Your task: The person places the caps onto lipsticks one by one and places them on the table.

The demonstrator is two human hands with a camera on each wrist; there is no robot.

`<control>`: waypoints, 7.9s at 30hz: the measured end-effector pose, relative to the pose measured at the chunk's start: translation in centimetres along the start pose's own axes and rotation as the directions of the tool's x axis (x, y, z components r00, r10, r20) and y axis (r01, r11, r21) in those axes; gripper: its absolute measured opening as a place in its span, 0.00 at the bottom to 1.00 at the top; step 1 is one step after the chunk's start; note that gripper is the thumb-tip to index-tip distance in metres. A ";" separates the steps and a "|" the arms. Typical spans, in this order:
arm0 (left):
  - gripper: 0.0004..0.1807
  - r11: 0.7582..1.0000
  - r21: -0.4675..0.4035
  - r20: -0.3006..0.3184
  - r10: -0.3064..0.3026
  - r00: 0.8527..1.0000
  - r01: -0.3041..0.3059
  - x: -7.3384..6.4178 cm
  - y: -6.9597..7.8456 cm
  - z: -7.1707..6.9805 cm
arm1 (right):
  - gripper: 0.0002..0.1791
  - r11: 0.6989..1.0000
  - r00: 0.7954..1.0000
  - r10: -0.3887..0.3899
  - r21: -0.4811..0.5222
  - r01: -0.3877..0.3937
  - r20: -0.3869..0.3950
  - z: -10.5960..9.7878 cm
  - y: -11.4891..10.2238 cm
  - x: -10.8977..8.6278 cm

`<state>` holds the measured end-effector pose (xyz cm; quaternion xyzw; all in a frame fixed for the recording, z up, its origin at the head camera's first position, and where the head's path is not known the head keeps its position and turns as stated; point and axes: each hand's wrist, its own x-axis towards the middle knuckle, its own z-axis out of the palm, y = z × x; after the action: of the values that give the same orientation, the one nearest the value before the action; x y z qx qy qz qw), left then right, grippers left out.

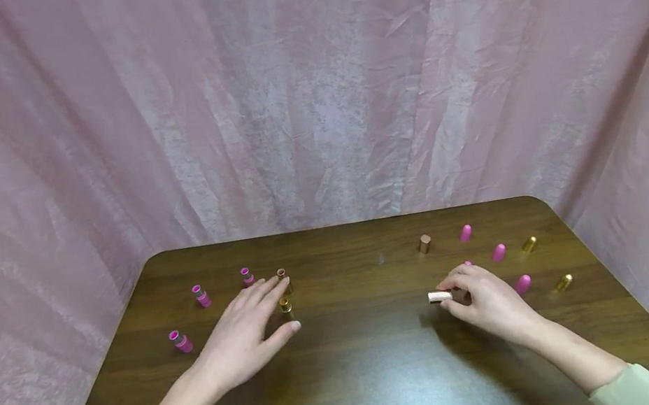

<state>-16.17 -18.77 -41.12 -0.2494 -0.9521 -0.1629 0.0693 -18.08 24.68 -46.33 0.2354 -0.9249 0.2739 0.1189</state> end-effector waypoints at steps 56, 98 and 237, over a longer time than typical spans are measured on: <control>0.12 1.000 0.026 -0.004 -0.011 1.000 0.011 3.9 1.8 -0.4 | 0.13 0.999 1.000 -0.029 -0.042 0.029 0.001 1.0 -1.1 0.2; 0.15 0.956 -0.275 0.056 -0.093 0.994 0.105 2.5 4.2 10.7 | 0.12 0.999 0.999 0.011 -0.033 -0.010 0.033 2.0 -1.8 -0.8; 0.09 0.876 -0.384 0.044 -0.300 0.953 0.293 15.6 6.6 13.8 | 0.45 0.971 0.979 -0.057 -0.217 0.100 0.198 2.0 -0.8 -2.2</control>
<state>-27.08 -1.55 -48.93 -0.1081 -0.9275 -0.3578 0.0012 -15.96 23.80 -48.43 0.2820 -0.9471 0.1383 0.0666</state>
